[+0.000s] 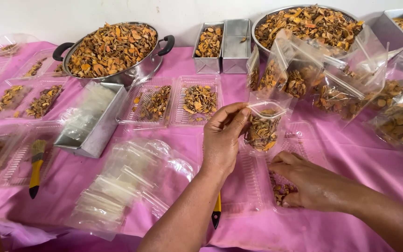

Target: The person sorts dried material by hand, placing it into plastic bags and containers on a table.

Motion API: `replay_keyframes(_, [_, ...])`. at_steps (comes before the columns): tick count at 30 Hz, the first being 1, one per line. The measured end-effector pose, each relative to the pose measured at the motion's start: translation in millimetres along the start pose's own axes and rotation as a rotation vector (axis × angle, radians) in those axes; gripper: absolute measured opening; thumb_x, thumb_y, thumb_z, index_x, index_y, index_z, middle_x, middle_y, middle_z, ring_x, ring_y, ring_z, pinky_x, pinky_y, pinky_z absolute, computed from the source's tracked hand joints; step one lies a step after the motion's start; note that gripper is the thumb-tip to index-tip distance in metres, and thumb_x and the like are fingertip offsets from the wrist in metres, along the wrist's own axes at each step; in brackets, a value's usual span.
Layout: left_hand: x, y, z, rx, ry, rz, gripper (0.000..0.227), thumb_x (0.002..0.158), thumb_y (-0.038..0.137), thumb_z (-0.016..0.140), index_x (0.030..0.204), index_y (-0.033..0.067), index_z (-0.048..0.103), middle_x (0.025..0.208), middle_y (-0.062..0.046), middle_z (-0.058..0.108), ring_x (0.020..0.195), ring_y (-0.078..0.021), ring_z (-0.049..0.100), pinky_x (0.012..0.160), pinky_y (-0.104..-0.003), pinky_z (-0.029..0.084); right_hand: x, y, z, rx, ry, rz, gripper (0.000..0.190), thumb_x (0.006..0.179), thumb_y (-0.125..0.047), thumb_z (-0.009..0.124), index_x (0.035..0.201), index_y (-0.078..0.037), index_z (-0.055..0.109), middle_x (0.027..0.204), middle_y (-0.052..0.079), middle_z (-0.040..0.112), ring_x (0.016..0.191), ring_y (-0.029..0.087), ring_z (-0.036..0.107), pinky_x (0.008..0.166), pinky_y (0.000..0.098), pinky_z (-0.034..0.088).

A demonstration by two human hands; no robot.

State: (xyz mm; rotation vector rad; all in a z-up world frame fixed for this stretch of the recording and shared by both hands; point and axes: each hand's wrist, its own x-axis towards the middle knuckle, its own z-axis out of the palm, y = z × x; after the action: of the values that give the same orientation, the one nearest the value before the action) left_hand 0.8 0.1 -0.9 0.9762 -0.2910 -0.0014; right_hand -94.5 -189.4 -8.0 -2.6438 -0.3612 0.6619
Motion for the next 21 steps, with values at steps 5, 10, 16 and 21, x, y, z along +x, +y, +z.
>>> replay_keyframes(5, [-2, 3, 3, 0.044, -0.003, 0.004, 0.023, 0.091, 0.010, 0.075, 0.113, 0.0034, 0.075, 0.105, -0.009, 0.077, 0.101, -0.0170, 0.072, 0.094, -0.029, 0.061, -5, 3, 7, 0.004, 0.024, 0.051, 0.044, 0.084, -0.029, 0.083, 0.124, -0.024, 0.064, 0.124, -0.011, 0.057, 0.114, 0.008, 0.058, 0.095, 0.0293, 0.051])
replay_keyframes(10, [-2, 4, 3, 0.044, -0.002, 0.012, 0.023, 0.091, 0.010, 0.075, 0.113, 0.0037, 0.074, 0.107, -0.009, 0.076, 0.104, -0.0178, 0.072, 0.097, -0.029, 0.061, -5, 15, 17, 0.021, 0.096, -0.024, 0.046, 0.087, -0.027, 0.078, 0.131, -0.023, 0.064, 0.133, -0.009, 0.059, 0.126, 0.013, 0.058, 0.103, 0.0333, 0.048])
replay_keyframes(16, [-1, 1, 2, 0.046, -0.018, 0.054, 0.022, 0.092, 0.009, 0.075, 0.112, 0.0031, 0.074, 0.105, -0.009, 0.076, 0.101, -0.0159, 0.072, 0.093, -0.026, 0.060, -3, 15, 22, 0.016, 0.175, -0.140, 0.021, 0.084, -0.033, 0.084, 0.099, -0.023, 0.074, 0.117, -0.008, 0.066, 0.112, 0.014, 0.056, 0.096, 0.0343, 0.050])
replay_keyframes(21, [-2, 1, 2, 0.028, -0.016, 0.043, 0.023, 0.092, 0.009, 0.076, 0.114, 0.0032, 0.074, 0.105, -0.008, 0.077, 0.100, -0.0151, 0.072, 0.093, -0.025, 0.060, -8, 31, 16, 0.061, 0.157, -0.098, 0.008, 0.090, -0.016, 0.072, 0.088, -0.023, 0.073, 0.099, -0.010, 0.071, 0.094, 0.005, 0.074, 0.089, 0.0248, 0.066])
